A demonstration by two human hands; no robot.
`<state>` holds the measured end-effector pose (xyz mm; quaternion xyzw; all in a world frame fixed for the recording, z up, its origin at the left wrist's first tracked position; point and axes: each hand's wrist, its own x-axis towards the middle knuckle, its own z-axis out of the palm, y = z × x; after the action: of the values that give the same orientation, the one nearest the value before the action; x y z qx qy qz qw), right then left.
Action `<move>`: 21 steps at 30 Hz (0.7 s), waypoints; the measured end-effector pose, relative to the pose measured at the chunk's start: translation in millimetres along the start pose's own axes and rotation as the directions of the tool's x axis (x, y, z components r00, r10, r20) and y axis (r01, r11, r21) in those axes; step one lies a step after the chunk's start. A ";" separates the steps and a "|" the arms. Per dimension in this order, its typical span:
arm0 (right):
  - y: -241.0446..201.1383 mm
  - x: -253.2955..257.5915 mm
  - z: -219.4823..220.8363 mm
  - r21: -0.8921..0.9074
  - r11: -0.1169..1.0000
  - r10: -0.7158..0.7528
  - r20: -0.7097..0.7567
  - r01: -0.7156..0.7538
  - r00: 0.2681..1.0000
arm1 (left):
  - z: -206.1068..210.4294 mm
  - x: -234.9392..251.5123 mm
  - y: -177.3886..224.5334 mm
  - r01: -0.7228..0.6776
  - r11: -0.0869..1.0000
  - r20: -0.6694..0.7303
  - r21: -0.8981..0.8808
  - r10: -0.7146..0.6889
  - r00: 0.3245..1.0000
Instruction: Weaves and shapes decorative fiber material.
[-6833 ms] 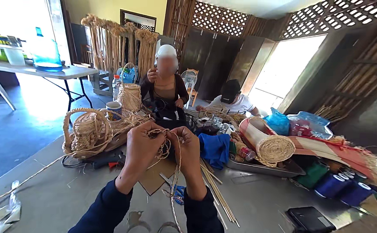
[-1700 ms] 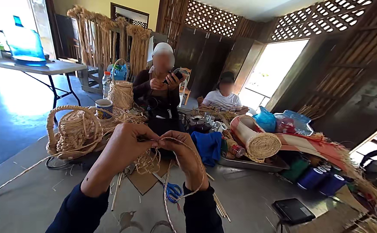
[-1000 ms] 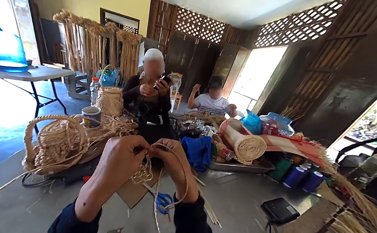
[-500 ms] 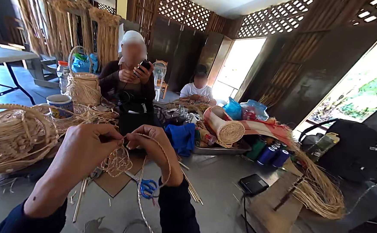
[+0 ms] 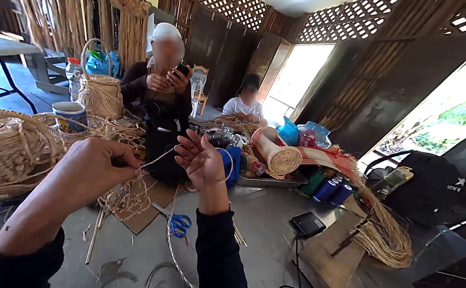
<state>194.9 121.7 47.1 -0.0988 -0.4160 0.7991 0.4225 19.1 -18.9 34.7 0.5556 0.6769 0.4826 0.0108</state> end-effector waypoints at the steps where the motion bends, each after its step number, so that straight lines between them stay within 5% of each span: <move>1: 0.2 0.4 -1.4 -0.037 0.999 0.019 -0.008 -0.019 1.000 | -0.9 0.7 -5.4 -0.005 1.000 -0.010 0.007 0.005 1.000; 13: 3.6 3.4 1.2 -0.002 1.000 -0.024 -0.232 0.024 0.973 | -18.4 13.4 -55.3 0.107 0.941 -0.146 0.322 -0.062 0.987; 21: 7.5 -8.9 9.9 -0.412 0.909 -0.014 0.114 0.060 0.993 | -13.4 10.9 -30.3 0.103 0.981 -0.079 0.167 -0.091 0.993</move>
<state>190.9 107.0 46.0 -0.1346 -0.6004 0.6887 0.3837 -14.9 -16.6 27.3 0.5033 0.7421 0.4412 -0.0373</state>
